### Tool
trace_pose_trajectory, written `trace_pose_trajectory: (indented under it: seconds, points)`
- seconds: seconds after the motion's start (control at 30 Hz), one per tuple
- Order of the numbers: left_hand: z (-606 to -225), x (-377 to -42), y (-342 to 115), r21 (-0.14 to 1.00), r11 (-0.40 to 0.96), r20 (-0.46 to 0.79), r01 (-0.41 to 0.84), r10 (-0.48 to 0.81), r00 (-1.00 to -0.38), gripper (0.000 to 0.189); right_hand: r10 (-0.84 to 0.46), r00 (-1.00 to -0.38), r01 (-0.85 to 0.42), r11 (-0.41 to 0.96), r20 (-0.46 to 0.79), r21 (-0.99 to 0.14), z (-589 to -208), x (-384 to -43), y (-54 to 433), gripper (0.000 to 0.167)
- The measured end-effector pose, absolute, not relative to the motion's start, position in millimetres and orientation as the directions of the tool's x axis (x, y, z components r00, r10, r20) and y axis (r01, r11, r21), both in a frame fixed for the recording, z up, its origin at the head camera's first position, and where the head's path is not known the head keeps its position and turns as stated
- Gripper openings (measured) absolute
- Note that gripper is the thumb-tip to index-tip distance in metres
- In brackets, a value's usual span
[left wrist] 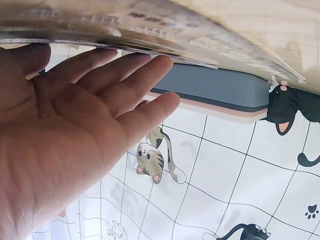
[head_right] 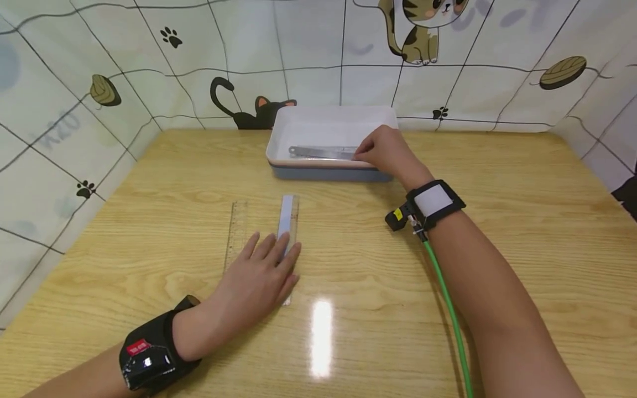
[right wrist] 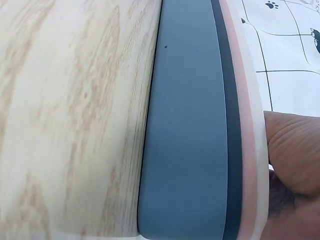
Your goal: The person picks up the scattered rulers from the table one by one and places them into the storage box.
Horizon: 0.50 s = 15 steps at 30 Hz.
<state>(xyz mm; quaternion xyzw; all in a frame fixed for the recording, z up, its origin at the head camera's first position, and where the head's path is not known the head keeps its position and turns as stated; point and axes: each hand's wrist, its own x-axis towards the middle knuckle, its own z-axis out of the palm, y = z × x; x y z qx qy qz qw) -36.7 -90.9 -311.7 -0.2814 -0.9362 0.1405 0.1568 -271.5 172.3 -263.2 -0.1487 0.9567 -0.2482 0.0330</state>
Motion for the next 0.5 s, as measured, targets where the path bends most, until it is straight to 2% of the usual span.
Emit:
trace_pose_trajectory:
  seconds: [0.23,0.5]
  points:
    - [-311,-38,-92,-0.368,0.797,0.272,0.480,0.585,-0.764,0.049,-0.279,-0.960,-0.260,0.828,0.038,-0.497,-261,-269,173,0.028]
    - [-308,-35,-92,-0.336,0.782,0.157,0.525,0.597,-0.787,0.068,-0.285,-0.941,-0.339,0.770,0.184,-0.540,-271,-263,172,0.032]
